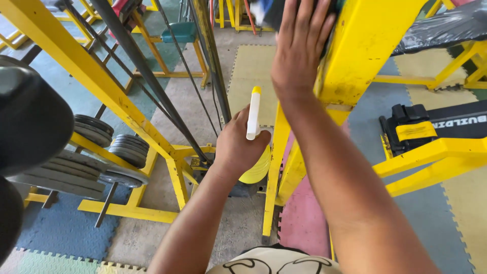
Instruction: Cleaning various parts of yellow gym machines with a spray bottle and a cloth.
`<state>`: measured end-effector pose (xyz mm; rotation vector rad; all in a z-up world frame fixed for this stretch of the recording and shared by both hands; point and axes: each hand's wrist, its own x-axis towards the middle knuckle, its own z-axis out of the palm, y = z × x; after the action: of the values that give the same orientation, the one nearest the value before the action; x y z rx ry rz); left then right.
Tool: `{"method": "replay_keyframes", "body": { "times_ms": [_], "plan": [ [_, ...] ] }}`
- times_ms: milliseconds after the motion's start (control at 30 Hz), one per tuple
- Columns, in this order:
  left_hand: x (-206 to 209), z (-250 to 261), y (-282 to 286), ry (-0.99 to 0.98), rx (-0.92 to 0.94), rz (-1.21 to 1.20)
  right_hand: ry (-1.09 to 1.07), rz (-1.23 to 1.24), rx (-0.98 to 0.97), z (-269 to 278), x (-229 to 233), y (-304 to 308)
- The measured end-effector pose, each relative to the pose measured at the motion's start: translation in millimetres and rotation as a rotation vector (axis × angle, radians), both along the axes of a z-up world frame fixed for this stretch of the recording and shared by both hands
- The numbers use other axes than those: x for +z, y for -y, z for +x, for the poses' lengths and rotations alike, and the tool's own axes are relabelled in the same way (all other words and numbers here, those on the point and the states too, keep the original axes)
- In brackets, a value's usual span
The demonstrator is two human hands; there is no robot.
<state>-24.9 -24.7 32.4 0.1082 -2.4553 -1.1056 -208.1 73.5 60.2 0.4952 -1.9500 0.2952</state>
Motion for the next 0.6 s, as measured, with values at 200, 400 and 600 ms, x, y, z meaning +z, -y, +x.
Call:
{"method": "replay_keyframes", "body": {
  "times_ms": [200, 400, 600],
  "plan": [
    [-2, 2, 2, 0.006, -0.006, -0.010, 0.121, 0.170, -0.017, 2, -123, -15],
    [-6, 10, 3, 0.029, -0.009, -0.023, 0.157, 0.237, -0.001, 8, -133, -19],
    [-3, 17, 3, 0.032, -0.014, -0.027, 0.070, 0.118, -0.035, 12, -16, -12]
  ]
}}
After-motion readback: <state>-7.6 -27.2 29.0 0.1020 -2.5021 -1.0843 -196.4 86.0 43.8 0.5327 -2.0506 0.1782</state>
